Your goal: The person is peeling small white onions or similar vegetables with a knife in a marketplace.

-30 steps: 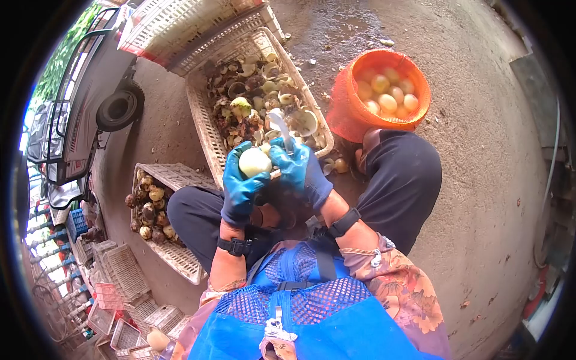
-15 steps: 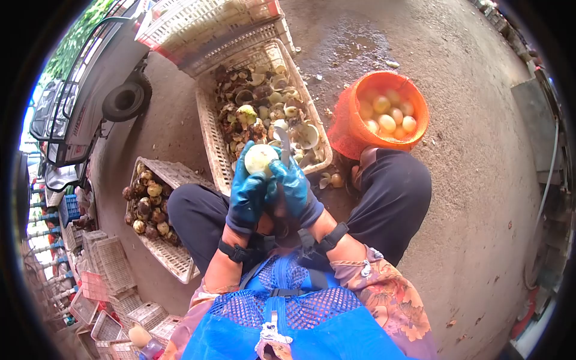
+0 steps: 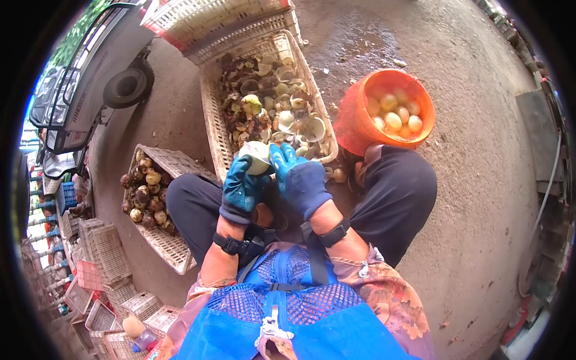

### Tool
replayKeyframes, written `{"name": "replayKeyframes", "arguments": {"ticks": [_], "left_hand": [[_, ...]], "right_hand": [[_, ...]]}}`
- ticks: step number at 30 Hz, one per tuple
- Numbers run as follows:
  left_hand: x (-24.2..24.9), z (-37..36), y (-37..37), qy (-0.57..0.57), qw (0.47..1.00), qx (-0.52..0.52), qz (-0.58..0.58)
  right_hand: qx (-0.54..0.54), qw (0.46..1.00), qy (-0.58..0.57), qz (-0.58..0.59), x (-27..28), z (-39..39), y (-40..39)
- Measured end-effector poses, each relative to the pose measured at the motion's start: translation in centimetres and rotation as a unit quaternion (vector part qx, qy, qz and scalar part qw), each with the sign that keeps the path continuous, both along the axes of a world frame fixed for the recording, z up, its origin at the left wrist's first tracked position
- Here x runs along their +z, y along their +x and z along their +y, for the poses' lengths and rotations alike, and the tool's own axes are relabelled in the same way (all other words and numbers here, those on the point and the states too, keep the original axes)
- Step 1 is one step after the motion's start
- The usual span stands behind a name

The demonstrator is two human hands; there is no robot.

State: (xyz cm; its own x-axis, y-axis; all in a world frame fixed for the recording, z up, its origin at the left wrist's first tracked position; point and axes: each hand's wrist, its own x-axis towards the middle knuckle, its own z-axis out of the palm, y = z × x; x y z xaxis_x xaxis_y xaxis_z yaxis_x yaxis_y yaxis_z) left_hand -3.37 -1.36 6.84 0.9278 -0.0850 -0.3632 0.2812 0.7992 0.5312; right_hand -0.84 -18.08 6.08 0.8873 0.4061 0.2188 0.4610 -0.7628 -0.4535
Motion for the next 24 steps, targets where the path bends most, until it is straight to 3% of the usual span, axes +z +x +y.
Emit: {"name": "replayKeyframes", "arguments": {"ticks": [2,9,14,17,21,24], "left_hand": [[-0.9,0.7,-0.2,-0.008,1.0,-0.01,0.022],[-2.0,1.3,-0.1,-0.03,0.998,-0.012,0.061],[-1.0,1.0,0.1,0.059,0.993,0.012,0.1],[-0.7,1.4,0.1,0.027,0.996,-0.04,0.071],[-0.4,1.0,0.4,-0.017,0.997,-0.048,0.055],[-0.2,1.1,0.4,-0.012,0.997,-0.032,0.076]], "right_hand": [[-0.001,0.998,-0.057,0.0,0.3,0.1,0.0],[0.025,0.997,-0.074,-0.004,0.3,0.1,0.4],[-0.005,0.99,-0.137,0.033,0.2,0.5,0.6],[-0.063,0.989,-0.12,0.063,-2.4,-0.3,2.0],[-0.107,0.966,0.172,0.161,-2.0,0.2,1.5],[-0.024,0.991,0.103,0.077,-0.3,0.0,0.8]]}}
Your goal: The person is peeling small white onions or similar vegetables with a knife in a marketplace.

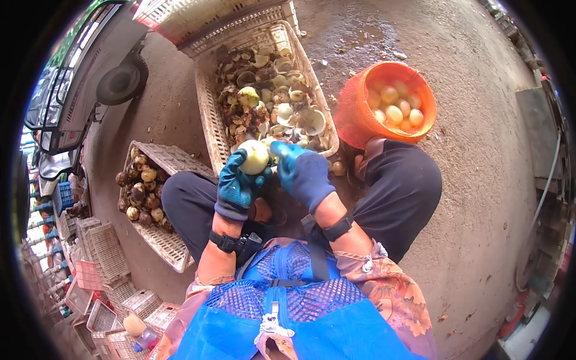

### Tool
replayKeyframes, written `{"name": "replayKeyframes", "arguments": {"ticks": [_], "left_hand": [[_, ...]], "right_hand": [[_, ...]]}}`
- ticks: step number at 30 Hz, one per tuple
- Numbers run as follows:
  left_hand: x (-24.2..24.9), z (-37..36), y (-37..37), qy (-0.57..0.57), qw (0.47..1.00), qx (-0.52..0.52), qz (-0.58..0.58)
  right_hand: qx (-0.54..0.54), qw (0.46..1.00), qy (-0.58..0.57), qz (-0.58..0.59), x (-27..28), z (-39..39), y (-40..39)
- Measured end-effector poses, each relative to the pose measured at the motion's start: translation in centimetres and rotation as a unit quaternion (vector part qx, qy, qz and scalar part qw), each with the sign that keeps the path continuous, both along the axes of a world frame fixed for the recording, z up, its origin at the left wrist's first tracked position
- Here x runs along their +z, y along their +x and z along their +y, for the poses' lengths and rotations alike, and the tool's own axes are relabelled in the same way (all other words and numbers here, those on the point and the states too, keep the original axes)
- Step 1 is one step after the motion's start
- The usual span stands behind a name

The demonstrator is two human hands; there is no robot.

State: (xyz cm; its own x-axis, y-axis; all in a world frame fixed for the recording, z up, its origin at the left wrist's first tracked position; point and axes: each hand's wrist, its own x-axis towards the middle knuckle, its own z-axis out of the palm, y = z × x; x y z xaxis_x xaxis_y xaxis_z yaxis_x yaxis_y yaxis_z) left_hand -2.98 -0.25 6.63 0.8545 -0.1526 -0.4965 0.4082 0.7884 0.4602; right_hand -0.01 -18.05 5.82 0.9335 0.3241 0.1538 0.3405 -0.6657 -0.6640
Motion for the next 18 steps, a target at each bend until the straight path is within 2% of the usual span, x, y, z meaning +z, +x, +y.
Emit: {"name": "replayKeyframes", "arguments": {"ticks": [1,4,7,10,14,15,18], "left_hand": [[0.1,-0.1,0.0,-0.001,1.0,0.004,0.004],[-0.3,-0.4,0.0,0.012,0.999,0.028,0.016],[-0.6,-0.2,-0.2,0.047,0.998,0.04,0.021],[-1.2,0.3,-0.5,0.06,0.998,0.021,0.024],[-1.2,0.1,-0.5,0.002,0.999,-0.003,-0.032],[-1.1,0.0,-0.4,-0.004,0.999,-0.004,-0.039],[-0.4,-0.2,-0.3,-0.018,0.998,-0.003,-0.059]], "right_hand": [[0.035,0.998,-0.038,-0.038,0.1,-0.2,-0.2],[0.055,0.989,-0.123,-0.056,0.0,-0.1,-0.4],[0.049,0.983,-0.165,-0.069,-0.2,-0.1,-0.3],[-0.014,0.978,-0.204,-0.041,-0.8,0.2,0.4],[-0.059,0.996,-0.061,0.017,-1.9,-0.6,0.9],[-0.082,0.994,0.049,0.051,-1.9,-0.3,0.8],[-0.101,0.94,0.214,0.244,-1.4,0.0,0.5]]}}
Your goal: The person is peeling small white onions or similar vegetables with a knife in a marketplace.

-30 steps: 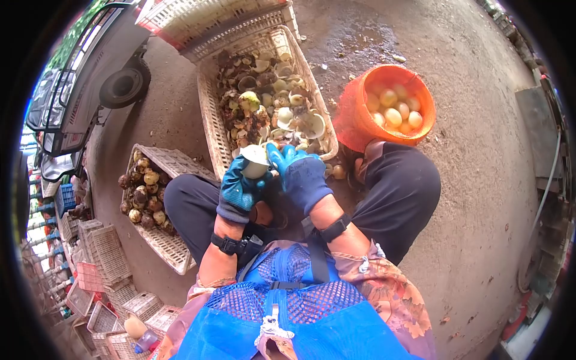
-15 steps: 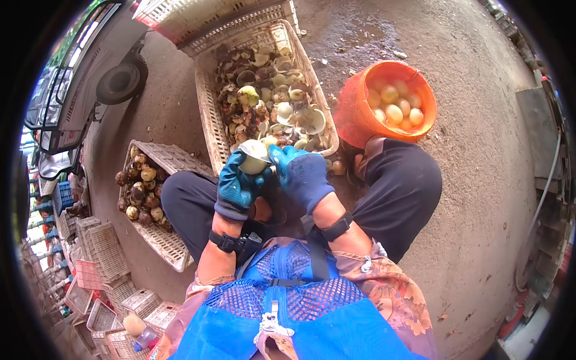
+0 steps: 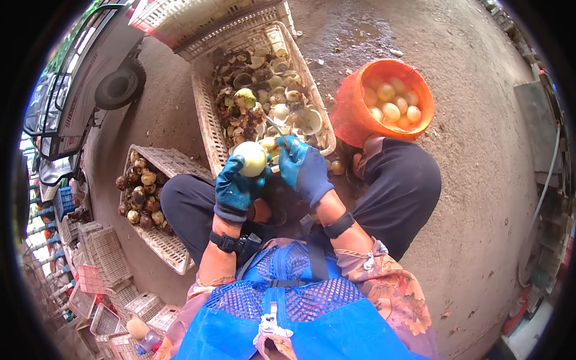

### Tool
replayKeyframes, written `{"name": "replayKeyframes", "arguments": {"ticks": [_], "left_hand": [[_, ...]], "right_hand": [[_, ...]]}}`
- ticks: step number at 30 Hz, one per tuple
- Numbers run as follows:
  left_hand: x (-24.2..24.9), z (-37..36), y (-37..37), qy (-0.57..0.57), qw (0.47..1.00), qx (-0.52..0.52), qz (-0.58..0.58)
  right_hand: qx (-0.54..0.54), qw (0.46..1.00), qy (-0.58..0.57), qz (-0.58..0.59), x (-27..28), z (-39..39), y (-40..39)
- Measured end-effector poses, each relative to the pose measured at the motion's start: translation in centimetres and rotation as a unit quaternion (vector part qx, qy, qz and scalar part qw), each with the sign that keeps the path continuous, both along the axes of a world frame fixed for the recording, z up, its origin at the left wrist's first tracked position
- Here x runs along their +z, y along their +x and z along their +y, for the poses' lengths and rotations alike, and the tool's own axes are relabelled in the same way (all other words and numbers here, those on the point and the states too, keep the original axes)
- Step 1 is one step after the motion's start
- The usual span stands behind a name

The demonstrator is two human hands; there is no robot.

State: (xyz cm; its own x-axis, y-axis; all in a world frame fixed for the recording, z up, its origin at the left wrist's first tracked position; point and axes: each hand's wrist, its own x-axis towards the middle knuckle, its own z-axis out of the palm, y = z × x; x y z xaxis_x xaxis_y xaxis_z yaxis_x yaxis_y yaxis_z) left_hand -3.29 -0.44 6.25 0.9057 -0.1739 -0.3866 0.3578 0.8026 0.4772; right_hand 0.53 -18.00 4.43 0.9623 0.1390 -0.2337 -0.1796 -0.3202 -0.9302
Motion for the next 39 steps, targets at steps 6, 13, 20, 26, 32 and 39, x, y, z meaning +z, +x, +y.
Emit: {"name": "replayKeyframes", "arguments": {"ticks": [6,13,20,26,32,39], "left_hand": [[-0.2,-0.1,0.0,-0.015,0.999,-0.003,-0.033],[-1.4,-0.1,0.0,-0.123,0.992,-0.007,0.008],[-1.3,0.1,-0.4,-0.178,0.983,-0.04,-0.031],[-0.7,0.2,-0.2,-0.15,0.987,-0.01,-0.053],[1.5,-1.7,-0.2,0.041,0.997,0.07,-0.014],[4.3,-2.4,0.0,0.236,0.96,0.0,-0.149]], "right_hand": [[-0.064,0.975,0.21,-0.038,1.1,0.3,0.1],[0.109,0.906,-0.269,-0.307,2.0,0.1,-1.2],[0.084,0.955,-0.268,-0.099,-0.1,-0.4,0.5],[-0.091,0.968,0.23,0.045,1.4,0.2,-0.5],[0.014,0.939,0.342,0.044,4.1,0.5,-1.1],[0.031,0.881,0.455,0.128,3.5,-0.4,-1.4]]}}
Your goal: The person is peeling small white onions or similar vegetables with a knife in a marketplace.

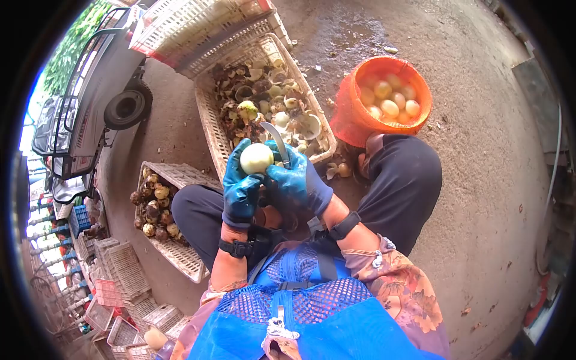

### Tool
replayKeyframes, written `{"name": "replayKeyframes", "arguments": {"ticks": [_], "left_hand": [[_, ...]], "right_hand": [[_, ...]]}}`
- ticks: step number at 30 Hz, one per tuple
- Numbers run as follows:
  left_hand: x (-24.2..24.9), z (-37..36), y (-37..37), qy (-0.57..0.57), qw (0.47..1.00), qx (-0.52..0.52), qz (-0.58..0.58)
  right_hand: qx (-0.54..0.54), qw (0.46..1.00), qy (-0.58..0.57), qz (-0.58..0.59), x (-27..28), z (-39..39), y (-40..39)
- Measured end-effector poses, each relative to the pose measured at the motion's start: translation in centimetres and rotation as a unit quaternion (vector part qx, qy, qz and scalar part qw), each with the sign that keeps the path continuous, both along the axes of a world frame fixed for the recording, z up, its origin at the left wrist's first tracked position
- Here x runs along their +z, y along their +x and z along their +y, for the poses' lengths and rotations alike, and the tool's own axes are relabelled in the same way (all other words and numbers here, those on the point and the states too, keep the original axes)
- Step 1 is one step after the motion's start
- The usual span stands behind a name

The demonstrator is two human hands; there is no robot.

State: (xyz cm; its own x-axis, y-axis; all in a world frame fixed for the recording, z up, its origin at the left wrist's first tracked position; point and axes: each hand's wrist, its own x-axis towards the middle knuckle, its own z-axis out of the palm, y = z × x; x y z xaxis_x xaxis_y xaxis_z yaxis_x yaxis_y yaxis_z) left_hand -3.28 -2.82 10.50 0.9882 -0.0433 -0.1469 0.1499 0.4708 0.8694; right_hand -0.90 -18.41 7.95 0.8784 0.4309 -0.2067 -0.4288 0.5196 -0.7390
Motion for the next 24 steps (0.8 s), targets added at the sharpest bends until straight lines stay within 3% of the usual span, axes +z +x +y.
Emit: {"name": "replayKeyframes", "arguments": {"ticks": [4,7,10,13,14,15,17,20,24], "left_hand": [[-0.5,-0.2,-0.1,-0.035,0.999,0.0,0.02],[-0.8,0.1,0.0,-0.102,0.994,-0.031,0.021],[0.1,0.2,-0.3,-0.202,0.976,-0.051,0.061],[-1.4,1.0,-0.1,-0.126,0.99,-0.035,0.045],[-1.8,0.9,-0.4,-0.136,0.989,0.003,0.055],[-1.8,0.9,-0.4,-0.144,0.988,-0.011,0.052],[-1.6,1.2,-0.4,-0.158,0.986,-0.038,0.045],[-1.9,1.3,-0.4,-0.147,0.986,-0.026,0.067],[-1.9,1.3,-0.3,-0.082,0.996,-0.012,0.044]], "right_hand": [[-0.048,0.996,-0.045,-0.052,-1.1,0.6,0.1],[-0.089,0.994,0.003,-0.058,-1.2,1.3,-0.7],[-0.114,0.907,-0.236,-0.33,-0.9,1.1,-0.5],[-0.05,0.985,-0.081,-0.147,0.6,1.1,-1.1],[-0.062,0.973,-0.15,-0.167,0.0,1.0,-1.0],[-0.092,0.933,-0.247,-0.244,-0.2,0.6,-0.7],[-0.146,0.805,-0.427,-0.384,-0.5,-0.2,-0.4],[-0.087,0.729,-0.487,-0.473,-0.4,-1.1,-0.2],[-0.034,0.677,-0.568,-0.466,0.3,-1.0,-0.6]]}}
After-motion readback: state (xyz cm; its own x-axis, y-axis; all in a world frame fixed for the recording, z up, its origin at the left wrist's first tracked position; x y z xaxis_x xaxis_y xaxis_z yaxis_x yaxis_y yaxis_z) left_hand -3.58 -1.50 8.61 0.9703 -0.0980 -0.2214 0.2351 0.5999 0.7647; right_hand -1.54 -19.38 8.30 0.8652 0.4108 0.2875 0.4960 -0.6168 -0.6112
